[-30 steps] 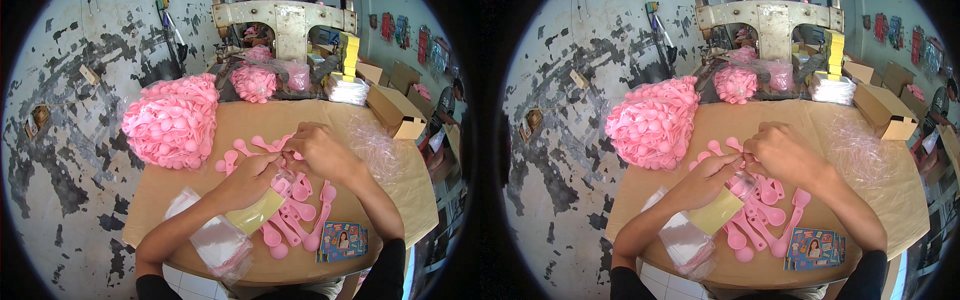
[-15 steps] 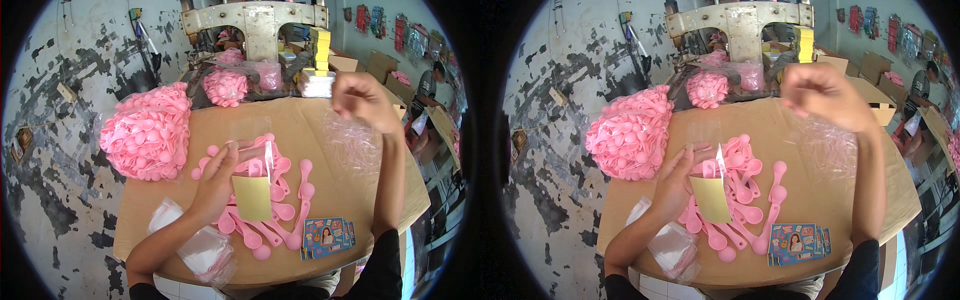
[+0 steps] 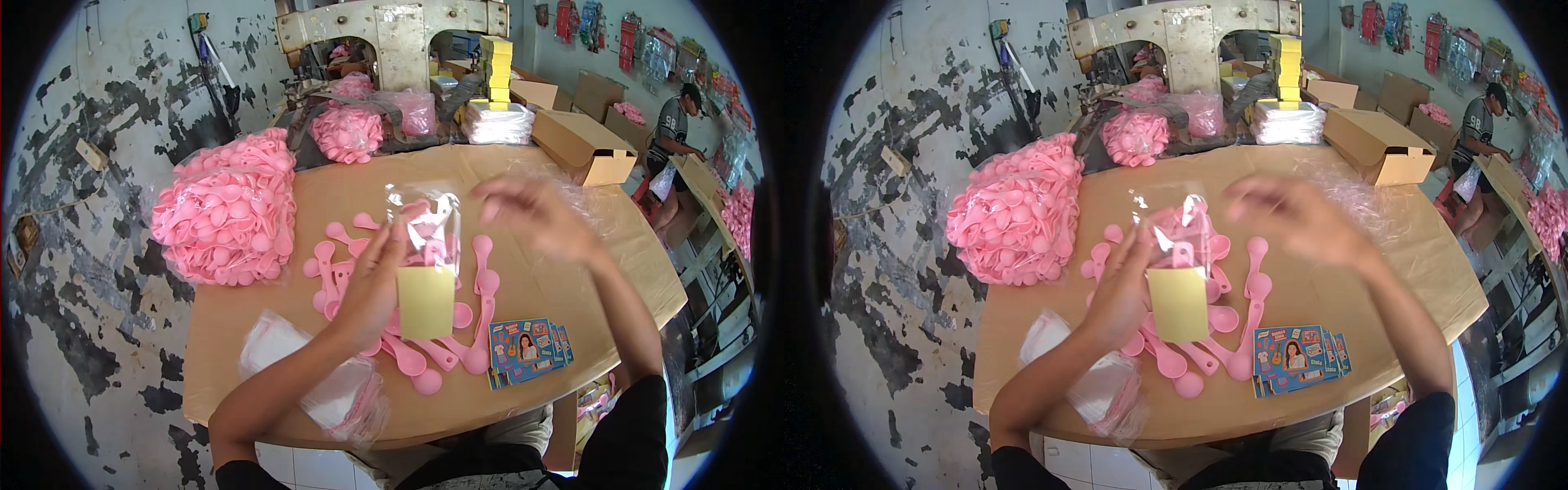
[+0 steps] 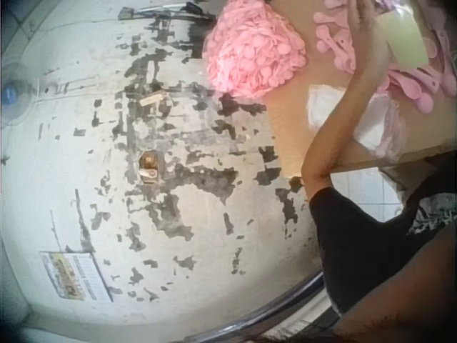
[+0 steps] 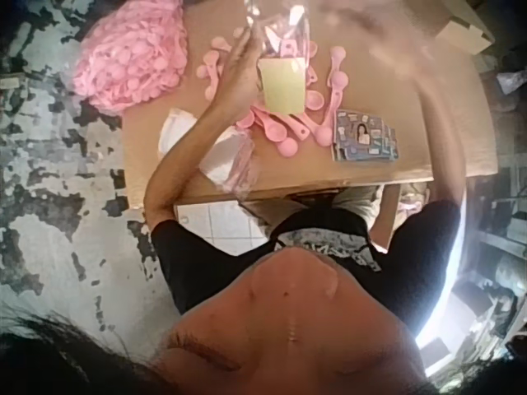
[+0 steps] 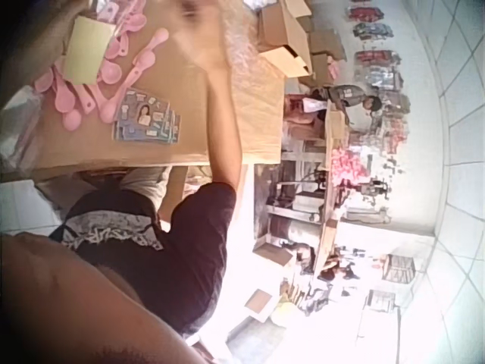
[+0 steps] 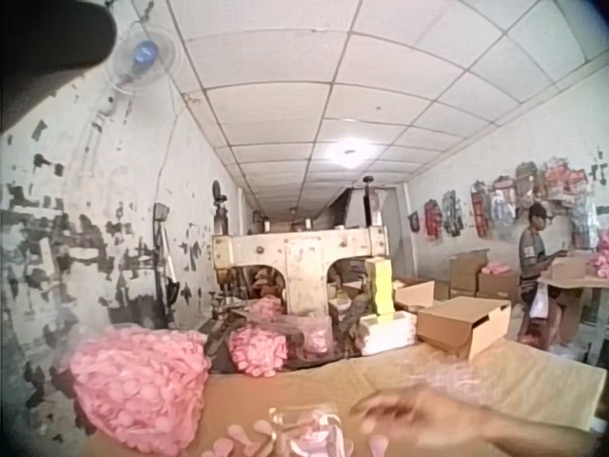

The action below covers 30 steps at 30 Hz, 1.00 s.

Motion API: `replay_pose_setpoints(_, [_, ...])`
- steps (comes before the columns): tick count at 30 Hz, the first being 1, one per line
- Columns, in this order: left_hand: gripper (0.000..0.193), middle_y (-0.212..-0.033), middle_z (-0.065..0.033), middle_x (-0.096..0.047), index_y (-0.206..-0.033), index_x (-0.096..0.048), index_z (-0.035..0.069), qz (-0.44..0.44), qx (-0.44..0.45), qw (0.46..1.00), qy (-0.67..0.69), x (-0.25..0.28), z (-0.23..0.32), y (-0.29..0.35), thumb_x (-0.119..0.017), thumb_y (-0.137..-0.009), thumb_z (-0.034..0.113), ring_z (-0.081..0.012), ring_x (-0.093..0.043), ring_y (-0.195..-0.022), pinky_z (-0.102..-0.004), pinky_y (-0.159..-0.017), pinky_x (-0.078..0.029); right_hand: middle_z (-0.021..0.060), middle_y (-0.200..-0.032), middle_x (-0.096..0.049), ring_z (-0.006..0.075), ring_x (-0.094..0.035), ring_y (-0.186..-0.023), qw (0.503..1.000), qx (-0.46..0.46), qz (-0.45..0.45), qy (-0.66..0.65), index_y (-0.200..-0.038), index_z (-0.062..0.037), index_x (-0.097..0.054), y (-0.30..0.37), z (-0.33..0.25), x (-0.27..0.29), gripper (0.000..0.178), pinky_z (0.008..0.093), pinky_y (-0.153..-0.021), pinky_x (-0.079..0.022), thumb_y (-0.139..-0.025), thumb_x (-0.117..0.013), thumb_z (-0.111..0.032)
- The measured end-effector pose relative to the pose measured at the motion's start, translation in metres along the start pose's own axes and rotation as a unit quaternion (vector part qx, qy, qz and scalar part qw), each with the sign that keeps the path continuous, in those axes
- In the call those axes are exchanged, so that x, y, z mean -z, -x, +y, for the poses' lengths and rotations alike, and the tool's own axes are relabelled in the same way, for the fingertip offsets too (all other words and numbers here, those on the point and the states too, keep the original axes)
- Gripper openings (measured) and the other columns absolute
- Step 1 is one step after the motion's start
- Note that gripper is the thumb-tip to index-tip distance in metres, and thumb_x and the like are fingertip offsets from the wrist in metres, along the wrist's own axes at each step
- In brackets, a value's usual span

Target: The person repeatedly picks up pink plastic spoons and small printed cards, places them into clear plastic bags, and sets the sealed bags aside on the table. The process is repeated continuously throughout the clip.

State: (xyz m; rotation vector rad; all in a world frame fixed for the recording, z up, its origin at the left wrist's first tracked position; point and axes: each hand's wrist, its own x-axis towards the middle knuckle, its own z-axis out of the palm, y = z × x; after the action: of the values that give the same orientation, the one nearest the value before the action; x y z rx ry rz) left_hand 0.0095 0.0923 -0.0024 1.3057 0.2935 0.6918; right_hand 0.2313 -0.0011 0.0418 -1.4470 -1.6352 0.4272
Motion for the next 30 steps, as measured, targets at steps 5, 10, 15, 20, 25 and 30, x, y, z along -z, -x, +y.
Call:
replay_pose_setpoints(5, [0.053,-0.112,-0.0095,-0.060,-0.140,-0.037,0.006,-0.040,0.055,0.992,0.106,-0.008,-0.002,0.007,-0.031,-0.103,0.043,-0.0161,-0.064,-0.089,-0.0282,-0.073,-0.056,0.0005,-0.070,-0.064,0.0040,-0.052,-0.062,0.990,0.040,-0.105,-0.080,-0.102,-0.0042,-0.069,-0.005,-0.013,-0.058,0.019,0.0248,-0.053,-0.042,-0.089,-0.067,-0.017])
replay_pose_setpoints(10, [0.053,-0.098,-0.0048,-0.064,-0.127,-0.053,0.001,0.038,0.057,0.994,0.082,-0.004,-0.006,0.007,-0.037,-0.101,0.044,-0.0106,-0.064,-0.081,-0.0235,-0.067,-0.054,0.0002,-0.070,-0.064,-0.0001,-0.047,-0.059,0.992,-0.007,-0.033,-0.125,-0.104,-0.0029,-0.068,-0.005,0.007,-0.071,0.018,0.0202,-0.050,-0.038,-0.088,-0.068,-0.011])
replay_pose_setpoints(15, [0.045,-0.112,-0.0078,-0.061,-0.134,-0.046,0.003,0.001,0.091,0.996,-0.013,0.013,-0.007,-0.001,-0.037,-0.103,0.035,-0.0141,-0.064,-0.096,-0.0282,-0.077,-0.057,0.0029,-0.085,-0.068,0.0044,-0.059,-0.074,0.973,-0.016,-0.098,-0.208,-0.103,-0.0004,-0.067,-0.007,0.010,-0.055,0.016,0.0209,-0.065,-0.048,-0.088,-0.067,-0.006])
replay_pose_setpoints(20, [0.042,-0.103,-0.0043,-0.065,-0.129,-0.054,0.000,0.007,0.080,0.996,-0.033,0.008,-0.004,-0.003,-0.049,-0.100,0.031,-0.0070,-0.062,-0.086,-0.0229,-0.074,-0.053,0.0057,-0.094,-0.069,0.0098,-0.064,-0.088,0.966,-0.017,-0.124,-0.227,-0.101,0.0008,-0.066,-0.010,0.016,-0.042,0.014,0.0232,-0.079,-0.052,-0.088,-0.066,-0.003])
replay_pose_setpoints(25, [0.036,-0.108,-0.0088,-0.064,-0.129,-0.053,-0.002,-0.039,0.044,0.990,-0.128,0.006,0.010,-0.006,-0.052,-0.098,0.017,-0.0123,-0.064,-0.093,-0.0268,-0.083,-0.054,0.0041,-0.091,-0.069,0.0066,-0.060,-0.084,0.974,-0.051,-0.125,-0.184,-0.104,0.0010,-0.067,-0.008,0.025,-0.037,0.018,0.0227,-0.075,-0.049,-0.090,-0.065,-0.010])
replay_pose_setpoints(30, [0.032,-0.117,-0.0098,-0.061,-0.126,-0.054,-0.001,-0.044,0.046,0.987,-0.149,0.017,0.014,-0.009,-0.052,-0.097,0.012,-0.0178,-0.063,-0.102,-0.0312,-0.084,-0.056,0.0051,-0.094,-0.068,0.0085,-0.062,-0.086,0.968,-0.036,-0.104,-0.227,-0.108,0.0019,-0.066,-0.008,0.023,-0.037,0.020,0.0250,-0.079,-0.051,-0.090,-0.064,-0.007])
